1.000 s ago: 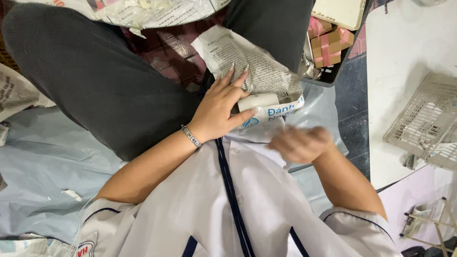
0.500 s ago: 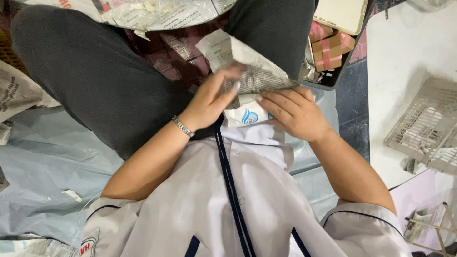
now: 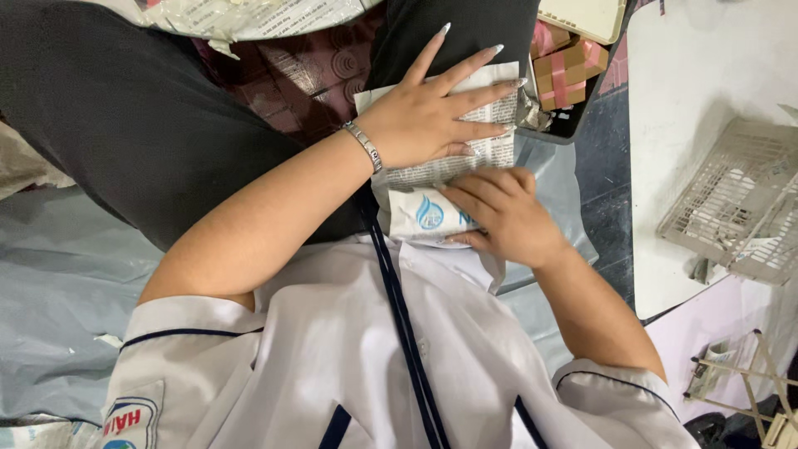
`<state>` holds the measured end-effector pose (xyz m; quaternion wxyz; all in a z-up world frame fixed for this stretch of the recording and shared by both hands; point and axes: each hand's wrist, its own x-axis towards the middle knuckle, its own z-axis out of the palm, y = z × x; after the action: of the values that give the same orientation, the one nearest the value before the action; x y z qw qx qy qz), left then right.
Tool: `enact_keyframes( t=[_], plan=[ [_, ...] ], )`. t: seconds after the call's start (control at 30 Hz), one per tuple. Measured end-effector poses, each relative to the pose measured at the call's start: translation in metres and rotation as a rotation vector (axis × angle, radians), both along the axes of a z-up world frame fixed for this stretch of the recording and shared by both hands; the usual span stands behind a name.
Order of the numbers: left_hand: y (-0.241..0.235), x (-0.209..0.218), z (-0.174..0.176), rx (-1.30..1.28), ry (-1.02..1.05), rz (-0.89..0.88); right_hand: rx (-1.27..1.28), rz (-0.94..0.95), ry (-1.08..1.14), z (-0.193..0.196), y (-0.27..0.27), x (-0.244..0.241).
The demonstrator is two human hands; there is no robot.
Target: The person sits cross-legged on the floor and wraps various small ceramic dishes, including bowls and cups, in sheets of newspaper. They fold the paper around each item to create a protective bundle and place the finished packages onto a nearby table.
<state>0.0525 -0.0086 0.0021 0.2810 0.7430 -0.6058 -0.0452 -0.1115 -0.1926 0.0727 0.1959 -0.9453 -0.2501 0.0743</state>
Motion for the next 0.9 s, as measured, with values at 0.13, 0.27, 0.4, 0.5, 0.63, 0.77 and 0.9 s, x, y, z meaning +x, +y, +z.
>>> enact_keyframes(
  t=[0.13,0.27,0.4,0.5,0.63,0.77,0.9],
  plan=[
    [0.008,0.008,0.014,-0.097,0.055,0.056,-0.020,0.061,0.062,0.010,-0.002,0.031],
    [0.043,-0.020,0.050,-0.231,0.104,0.304,-0.063,0.128,0.143,0.015,-0.004,0.049],
    [0.071,-0.076,0.067,0.045,0.097,0.146,-0.098,0.166,0.196,0.009,-0.008,0.060],
    [0.070,-0.089,0.055,-0.010,-0.060,0.296,-0.021,0.146,0.165,0.008,-0.009,0.061],
    [0.065,-0.073,0.036,-0.079,0.207,0.291,-0.068,-0.046,-0.178,0.027,-0.013,0.038],
    [0.068,-0.061,0.028,-0.093,0.281,0.345,-0.357,0.178,-0.482,0.026,-0.004,0.013],
    [0.069,-0.054,0.033,-0.012,0.350,0.305,-0.369,0.099,-0.432,0.014,0.006,0.024]
  ],
)
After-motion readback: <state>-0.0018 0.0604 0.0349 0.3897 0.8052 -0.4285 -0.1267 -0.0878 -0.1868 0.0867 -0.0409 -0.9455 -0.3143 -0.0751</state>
